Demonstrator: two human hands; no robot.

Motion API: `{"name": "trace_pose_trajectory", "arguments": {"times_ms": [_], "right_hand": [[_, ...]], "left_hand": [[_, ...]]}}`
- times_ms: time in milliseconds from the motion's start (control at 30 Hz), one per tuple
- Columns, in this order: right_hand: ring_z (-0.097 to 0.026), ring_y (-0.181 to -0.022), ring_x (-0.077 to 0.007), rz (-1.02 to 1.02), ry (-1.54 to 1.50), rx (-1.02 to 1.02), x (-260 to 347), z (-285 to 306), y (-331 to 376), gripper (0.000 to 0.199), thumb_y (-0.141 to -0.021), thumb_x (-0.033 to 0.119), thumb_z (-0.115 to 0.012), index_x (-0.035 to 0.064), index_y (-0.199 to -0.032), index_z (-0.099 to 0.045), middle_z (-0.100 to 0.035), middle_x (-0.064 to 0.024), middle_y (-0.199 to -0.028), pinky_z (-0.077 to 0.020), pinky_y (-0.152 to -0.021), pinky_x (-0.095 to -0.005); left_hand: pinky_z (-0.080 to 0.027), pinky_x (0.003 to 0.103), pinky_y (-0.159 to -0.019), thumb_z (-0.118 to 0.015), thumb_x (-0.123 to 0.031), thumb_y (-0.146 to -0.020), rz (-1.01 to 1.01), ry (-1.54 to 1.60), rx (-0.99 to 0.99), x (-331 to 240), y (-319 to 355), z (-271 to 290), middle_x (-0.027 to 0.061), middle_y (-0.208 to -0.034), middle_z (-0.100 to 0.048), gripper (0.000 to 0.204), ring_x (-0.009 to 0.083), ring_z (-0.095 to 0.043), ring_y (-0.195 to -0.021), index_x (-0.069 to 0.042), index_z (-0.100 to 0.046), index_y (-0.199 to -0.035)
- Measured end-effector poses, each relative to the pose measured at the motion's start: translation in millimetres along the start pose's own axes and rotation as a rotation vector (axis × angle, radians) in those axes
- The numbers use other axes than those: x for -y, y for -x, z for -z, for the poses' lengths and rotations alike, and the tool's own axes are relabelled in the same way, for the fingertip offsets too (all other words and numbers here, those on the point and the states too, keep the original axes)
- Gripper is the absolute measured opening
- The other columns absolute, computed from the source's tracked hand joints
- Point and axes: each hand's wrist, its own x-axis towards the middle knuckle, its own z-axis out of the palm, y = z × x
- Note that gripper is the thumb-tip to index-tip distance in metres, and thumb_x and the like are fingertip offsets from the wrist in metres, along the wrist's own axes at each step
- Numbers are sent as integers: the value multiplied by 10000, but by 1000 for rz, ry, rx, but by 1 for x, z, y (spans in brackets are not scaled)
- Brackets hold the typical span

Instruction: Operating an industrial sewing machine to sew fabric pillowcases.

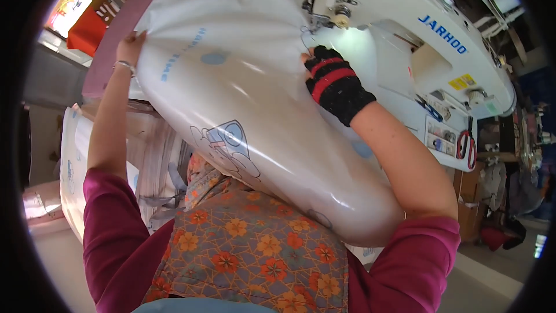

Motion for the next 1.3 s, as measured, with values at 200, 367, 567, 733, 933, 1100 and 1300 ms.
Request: {"name": "trace_pose_trajectory", "arguments": {"times_ms": [200,367,567,733,933,1100,1300], "right_hand": [[-563,-1013,-368,-12,-31,-1,-16,-5,12,401,-761,-32,-535,77,-1144,-581,-583,-181,-1117,-462,-901,-417],[-527,-1094,-358,-99,41,89,-8,-6,1,401,-787,-5,-537,57,-1182,-561,-538,-190,-1208,-431,-953,-392],[-492,-1151,-354,-103,55,131,-17,-6,-1,408,-785,16,-561,70,-1189,-554,-500,-181,-1272,-425,-966,-398],[-485,-1166,-350,-191,-163,274,-14,14,8,396,-768,33,-595,47,-1163,-572,-485,-177,-1294,-421,-974,-393],[-477,-1191,-344,-359,-104,185,8,68,105,424,-770,50,-621,15,-1188,-564,-480,-191,-1304,-402,-992,-415],[-520,-1134,-294,-962,-694,63,11,76,147,526,-858,96,-572,5,-1350,-408,-511,-173,-1267,-434,-952,-375],[-550,-1071,-268,-625,-573,-111,-32,34,188,553,-866,-7,-509,28,-1396,-355,-542,-163,-1227,-451,-913,-367]], "left_hand": [[-444,424,-916,-557,-320,-861,66,-23,10,-11,19,-43,214,-1091,-620,382,391,-568,-1040,-40,-605,-1117],[-479,327,-834,-627,-387,-842,285,460,47,25,86,2,150,-996,-645,501,237,-620,-941,11,-562,-1140],[-447,250,-595,-669,-269,-859,369,930,50,31,144,22,9,-790,-603,249,87,-533,-649,-36,-619,-927],[-440,242,-554,-653,-241,-869,123,657,-74,0,110,62,14,-695,-597,227,61,-533,-600,-19,-616,-835],[-451,380,-893,-563,-226,-847,-125,-290,-108,9,113,10,163,-1115,-599,347,312,-565,-1041,-41,-555,-1140],[-267,486,-1054,-485,-415,-895,-337,-285,71,-34,112,-17,154,-1395,-381,533,317,-323,-1321,-90,-454,-1316],[-177,541,-1080,-389,-542,-900,-286,-343,161,-35,112,-32,143,-1457,-303,623,323,-236,-1374,-151,-393,-1386]]}}
